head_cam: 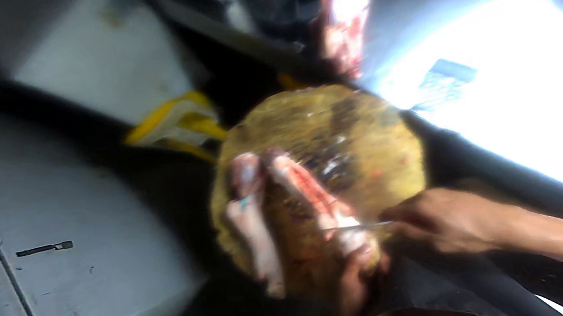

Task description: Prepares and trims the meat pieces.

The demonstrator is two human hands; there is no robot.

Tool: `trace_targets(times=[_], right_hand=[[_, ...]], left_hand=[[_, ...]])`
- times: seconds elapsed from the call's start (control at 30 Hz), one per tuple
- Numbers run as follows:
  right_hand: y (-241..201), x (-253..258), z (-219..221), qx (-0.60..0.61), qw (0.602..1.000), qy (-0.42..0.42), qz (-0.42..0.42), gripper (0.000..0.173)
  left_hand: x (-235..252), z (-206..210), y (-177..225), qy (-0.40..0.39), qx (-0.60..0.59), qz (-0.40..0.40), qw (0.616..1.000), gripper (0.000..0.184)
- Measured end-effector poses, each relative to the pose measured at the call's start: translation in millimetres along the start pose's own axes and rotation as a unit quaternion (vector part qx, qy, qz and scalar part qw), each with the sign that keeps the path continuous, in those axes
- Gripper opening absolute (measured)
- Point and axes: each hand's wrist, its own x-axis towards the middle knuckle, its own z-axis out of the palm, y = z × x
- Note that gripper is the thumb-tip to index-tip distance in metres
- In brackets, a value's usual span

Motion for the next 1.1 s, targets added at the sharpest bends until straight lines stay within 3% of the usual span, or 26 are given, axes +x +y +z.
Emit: trace_targets(times=[0.23, 0.43, 0.6, 0.7, 0.83, 0.93, 1.1], right_hand=[[-14.8, 6.4, 36.3, -0.029, 0.988, 0.142, 0.06, 0.05], [13.6, -2.5, 4.3, 0.003, 0.999, 0.022, -0.029, 0.045], [9.6, 1.5, 23.4, -0.051, 0.988, 0.142, -0.033, 0.048], [4.5, 14.8, 32.9, -0.032, 0.989, 0.147, 0.012, 0.05], [17.1, 19.3, 10.3, 0.098, 0.995, -0.001, -0.013, 0.046], [30.4, 14.0, -6.2, 0.045, 0.994, -0.064, -0.07, 0.046], [30.4, 9.0, 7.1, -0.046, 0.989, 0.068, -0.127, 0.047]], left_hand=[[4.1, 8.3, 1.5, 0.015, -0.01, 0.02, 1.0, 0.019], [-3.9, -1.2, 1.0, 0.009, -0.016, 0.012, 1.0, 0.02], [-0.7, -0.4, -2.2, -0.001, -0.019, 0.036, 0.999, 0.019], [1.2, 1.7, -1.8, 0.004, -0.012, 0.038, 0.999, 0.018], [-2.3, 1.6, 0.0, 0.017, -0.025, 0.028, 0.999, 0.018], [-8.8, -5.7, -0.6, 0.004, -0.027, 0.015, 1.0, 0.017], [-11.1, -9.6, -1.0, 0.0, -0.029, 0.038, 0.999, 0.015]])
